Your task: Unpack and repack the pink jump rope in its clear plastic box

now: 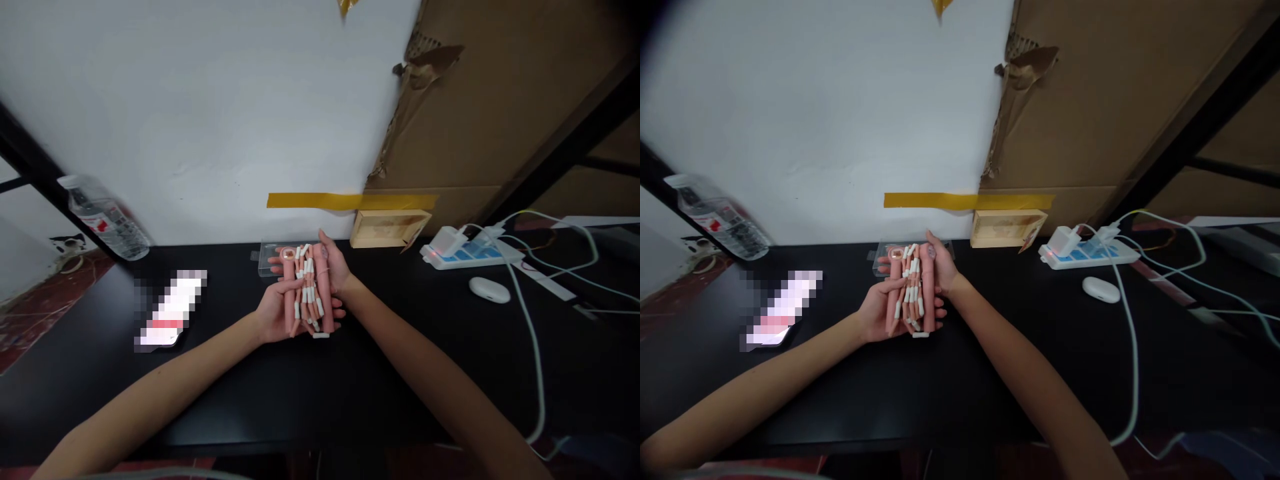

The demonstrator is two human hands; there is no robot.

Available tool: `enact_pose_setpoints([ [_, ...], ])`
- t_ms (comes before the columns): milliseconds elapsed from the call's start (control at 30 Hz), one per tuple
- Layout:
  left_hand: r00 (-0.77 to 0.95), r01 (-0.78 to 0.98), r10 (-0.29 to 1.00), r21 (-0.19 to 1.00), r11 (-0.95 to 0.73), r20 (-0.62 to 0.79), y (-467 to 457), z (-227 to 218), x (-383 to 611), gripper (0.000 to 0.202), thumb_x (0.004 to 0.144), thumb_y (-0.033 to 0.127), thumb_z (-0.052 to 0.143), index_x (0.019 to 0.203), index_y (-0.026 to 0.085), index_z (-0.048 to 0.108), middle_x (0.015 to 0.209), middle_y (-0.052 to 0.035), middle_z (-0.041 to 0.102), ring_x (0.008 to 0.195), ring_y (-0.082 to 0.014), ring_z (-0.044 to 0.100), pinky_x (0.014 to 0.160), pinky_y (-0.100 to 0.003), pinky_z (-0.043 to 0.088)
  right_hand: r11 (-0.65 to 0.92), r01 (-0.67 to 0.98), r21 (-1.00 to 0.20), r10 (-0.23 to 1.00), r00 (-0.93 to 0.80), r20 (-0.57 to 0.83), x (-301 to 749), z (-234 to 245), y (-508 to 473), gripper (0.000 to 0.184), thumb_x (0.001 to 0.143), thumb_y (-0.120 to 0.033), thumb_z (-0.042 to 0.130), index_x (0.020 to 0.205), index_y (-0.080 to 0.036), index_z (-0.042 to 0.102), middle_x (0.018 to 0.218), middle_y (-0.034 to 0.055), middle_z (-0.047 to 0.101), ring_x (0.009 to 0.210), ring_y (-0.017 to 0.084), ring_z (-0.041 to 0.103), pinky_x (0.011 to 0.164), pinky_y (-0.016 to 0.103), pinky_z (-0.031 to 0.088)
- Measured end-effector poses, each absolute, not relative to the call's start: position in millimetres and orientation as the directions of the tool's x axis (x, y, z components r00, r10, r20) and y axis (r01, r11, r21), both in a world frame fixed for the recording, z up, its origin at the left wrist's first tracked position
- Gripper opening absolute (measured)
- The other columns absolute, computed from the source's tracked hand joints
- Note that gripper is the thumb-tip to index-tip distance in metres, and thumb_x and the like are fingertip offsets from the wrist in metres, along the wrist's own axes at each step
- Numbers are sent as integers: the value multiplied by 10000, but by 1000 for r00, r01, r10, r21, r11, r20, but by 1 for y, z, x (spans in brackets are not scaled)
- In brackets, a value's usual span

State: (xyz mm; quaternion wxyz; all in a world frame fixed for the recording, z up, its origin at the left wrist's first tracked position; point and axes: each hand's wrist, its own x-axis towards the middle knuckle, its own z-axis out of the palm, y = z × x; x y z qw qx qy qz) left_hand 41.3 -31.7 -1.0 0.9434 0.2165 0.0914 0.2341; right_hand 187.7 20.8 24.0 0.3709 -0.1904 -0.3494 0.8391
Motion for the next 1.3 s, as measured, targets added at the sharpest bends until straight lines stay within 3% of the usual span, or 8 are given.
enact_pose_setpoints([
  [167,869,-383,473,410,828,-144,-34,0,41,480,909,399,507,1110,3,689,960,-196,732,904,-300,711,1065,-536,372,-526,-500,-688,734,-676,-69,184,24,19,880,933,-748,176,1166,-51,662,1066,215,746,1089,341,687,1003,519,502],
  [433,880,-359,451,413,837,-149,-38,-1,40,473,884,410,550,1092,10,696,991,-190,727,956,-339,705,1046,-556,386,-577,-464,-673,678,-731,-76,184,21,16,928,869,-829,183,1148,-85,662,1037,203,748,1054,360,694,965,578,503],
  [600,879,-381,463,414,827,-115,-36,-2,40,519,896,438,541,1118,-6,692,996,-187,727,897,-304,718,1013,-500,427,-529,-517,-673,741,-668,-70,182,22,16,916,874,-818,170,1137,-103,679,1028,187,757,1018,332,707,973,521,513],
  [867,896,-387,444,437,812,-32,-35,-2,42,600,920,426,469,1240,-56,628,1224,-276,661,1188,-363,626,1110,-493,331,-590,-516,-620,724,-678,-125,183,26,16,912,943,-725,94,1224,-28,609,1119,240,726,1059,322,700,1000,497,499],
  [1133,894,-381,444,431,818,-53,-35,-3,42,608,956,429,427,1250,-67,619,1239,-290,649,1210,-367,613,1123,-513,309,-609,-519,-600,708,-696,-117,182,24,20,904,944,-733,94,1231,-45,605,1145,250,712,1126,357,661,984,591,485],
  [1300,891,-384,451,448,807,-48,-35,-4,42,611,967,438,413,1262,-58,614,1259,-284,642,1232,-367,599,1132,-517,296,-596,-528,-604,718,-687,-108,181,21,21,882,942,-743,128,1209,-68,628,1119,236,721,1117,361,666,959,591,505],
])
